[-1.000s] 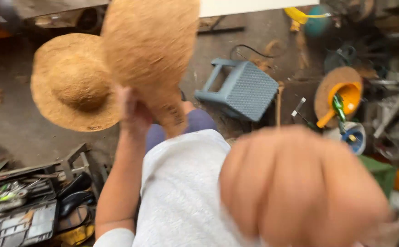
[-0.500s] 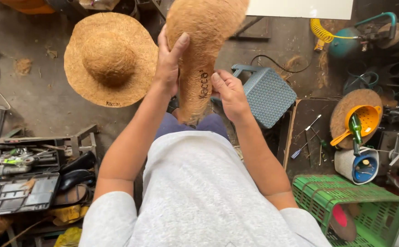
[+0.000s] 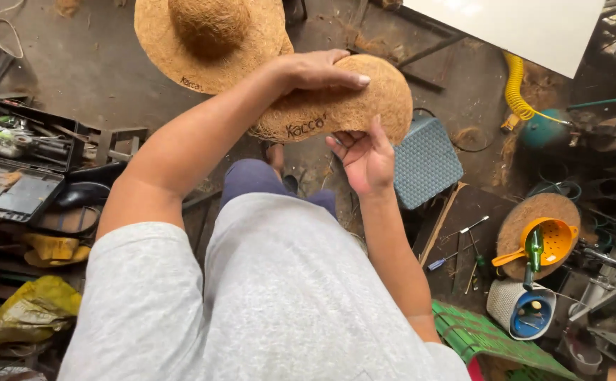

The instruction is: The person uses a heated branding iron to burn the word 'Kacco' onto the brim of a straw hat. After completing the branding, they place the hat on a nearby stool and briefly inspect the finished mark.

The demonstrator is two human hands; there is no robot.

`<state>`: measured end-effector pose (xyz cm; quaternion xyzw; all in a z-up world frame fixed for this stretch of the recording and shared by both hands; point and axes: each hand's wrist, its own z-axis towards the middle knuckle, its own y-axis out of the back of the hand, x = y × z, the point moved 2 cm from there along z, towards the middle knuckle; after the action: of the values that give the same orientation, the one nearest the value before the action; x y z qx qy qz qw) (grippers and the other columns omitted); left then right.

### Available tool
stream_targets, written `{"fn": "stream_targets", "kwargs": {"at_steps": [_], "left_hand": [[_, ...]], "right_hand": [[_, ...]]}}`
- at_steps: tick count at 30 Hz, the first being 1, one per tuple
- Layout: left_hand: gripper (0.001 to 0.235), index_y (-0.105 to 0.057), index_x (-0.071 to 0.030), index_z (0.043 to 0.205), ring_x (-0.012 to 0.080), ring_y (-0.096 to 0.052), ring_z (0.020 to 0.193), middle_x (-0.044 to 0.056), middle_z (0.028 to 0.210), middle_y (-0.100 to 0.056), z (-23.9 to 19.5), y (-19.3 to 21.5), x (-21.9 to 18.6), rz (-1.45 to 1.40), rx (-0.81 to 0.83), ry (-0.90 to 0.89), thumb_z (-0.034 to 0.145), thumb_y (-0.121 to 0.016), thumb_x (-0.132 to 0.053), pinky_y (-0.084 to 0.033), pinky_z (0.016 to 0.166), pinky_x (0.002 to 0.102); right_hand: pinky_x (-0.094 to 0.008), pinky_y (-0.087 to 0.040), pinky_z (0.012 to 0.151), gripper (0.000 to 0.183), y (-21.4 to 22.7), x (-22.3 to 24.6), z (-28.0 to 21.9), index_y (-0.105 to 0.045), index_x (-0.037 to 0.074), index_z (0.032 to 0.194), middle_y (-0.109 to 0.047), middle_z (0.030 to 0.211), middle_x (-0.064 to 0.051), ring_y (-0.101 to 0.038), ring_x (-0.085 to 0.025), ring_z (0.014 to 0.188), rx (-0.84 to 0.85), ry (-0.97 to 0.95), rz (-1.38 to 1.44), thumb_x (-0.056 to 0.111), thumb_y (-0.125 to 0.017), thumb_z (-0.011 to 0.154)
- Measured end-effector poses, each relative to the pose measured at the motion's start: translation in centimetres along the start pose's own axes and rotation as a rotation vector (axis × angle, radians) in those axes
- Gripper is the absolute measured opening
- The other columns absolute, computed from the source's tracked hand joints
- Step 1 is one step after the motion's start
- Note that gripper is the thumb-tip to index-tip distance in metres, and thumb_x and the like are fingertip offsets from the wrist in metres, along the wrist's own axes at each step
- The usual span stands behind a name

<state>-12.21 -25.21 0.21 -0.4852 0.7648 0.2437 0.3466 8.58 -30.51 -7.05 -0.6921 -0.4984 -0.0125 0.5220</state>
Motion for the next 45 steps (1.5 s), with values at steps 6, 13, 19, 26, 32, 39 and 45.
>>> {"fn": "stream_targets", "kwargs": {"at_steps": [6,13,19,26,32,39,45], "left_hand": [[0.107,-0.018,-0.01,0.157,0.0248,-0.017,0.152,0.008,0.166,-0.013,-2.9,-1.5,1.9,0.206,0.014,0.058,0.075,-0.047,-0.073,-0.014,0.122,0.045],[0.032,-0.056,-0.002,0.122,0.0294,-0.056,0.103,0.016,0.116,-0.058,-9.9,-0.4,3.8,0.286,-0.738,-0.684,0.101,-0.061,-0.025,-0.046,0.084,0.041],[0.024,-0.058,-0.01,0.11,0.0131,-0.068,0.08,0.007,0.088,-0.066,-7.1,-6.9,10.3,-0.646,-0.618,-0.507,0.094,-0.067,-0.025,-0.057,0.076,0.024],[0.03,-0.064,-0.006,0.117,0.0147,-0.075,0.082,0.01,0.097,-0.073,-3.9,-9.5,10.7,-0.697,-0.351,-0.419,0.093,-0.072,-0.023,-0.063,0.072,0.026],[0.014,-0.069,-0.002,0.094,0.0171,-0.074,0.074,0.012,0.082,-0.072,-4.5,-9.4,10.3,-0.606,-0.325,-0.506,0.094,-0.071,-0.016,-0.063,0.069,0.028],[0.024,-0.065,-0.004,0.105,0.0158,-0.069,0.081,0.013,0.089,-0.067,-4.1,-7.5,13.0,-0.833,-0.142,-0.599,0.083,-0.068,-0.015,-0.06,0.075,0.031],[0.03,-0.063,-0.011,0.11,0.0181,-0.069,0.095,0.005,0.096,-0.066,-3.0,-6.3,11.8,-0.744,-0.114,-0.474,0.089,-0.058,-0.031,-0.054,0.084,0.033]], "right_hand": [[-0.054,-0.056,0.094,0.034,2.4,-1.7,-3.7,-0.062,0.008,0.123,-0.073,0.107,-0.014,-0.069,-0.033,0.105,-0.05,0.017,0.114,0.033,-0.055,0.1],[-0.049,-0.054,0.1,0.037,4.1,-0.7,-5.8,-0.064,0.009,0.118,-0.073,0.105,-0.011,-0.069,-0.028,0.107,-0.118,0.231,0.195,0.039,-0.057,0.098],[-0.048,-0.048,0.113,0.04,3.7,-0.2,-6.6,-0.069,0.012,0.113,-0.074,0.113,-0.002,-0.069,-0.025,0.112,-0.139,0.399,0.193,0.046,-0.054,0.098],[-0.047,-0.047,0.114,0.042,3.5,-2.2,-8.0,-0.066,0.013,0.12,-0.071,0.122,-0.002,-0.067,-0.023,0.116,-0.217,0.515,0.169,0.047,-0.053,0.099],[-0.045,-0.046,0.113,0.04,1.3,-3.4,-10.6,-0.07,0.013,0.114,-0.075,0.112,-0.003,-0.07,-0.023,0.111,-0.275,0.576,0.21,0.046,-0.052,0.099],[-0.05,-0.053,0.109,0.044,2.5,-2.1,-13.8,-0.07,0.01,0.116,-0.073,0.115,-0.013,-0.07,-0.03,0.11,-0.28,0.645,0.311,0.047,-0.06,0.094],[-0.059,-0.035,0.121,0.05,8.4,-2.7,-14.8,-0.061,0.013,0.133,-0.064,0.133,-0.011,-0.059,-0.035,0.128,-0.131,0.722,0.248,0.046,-0.053,0.097]]}}
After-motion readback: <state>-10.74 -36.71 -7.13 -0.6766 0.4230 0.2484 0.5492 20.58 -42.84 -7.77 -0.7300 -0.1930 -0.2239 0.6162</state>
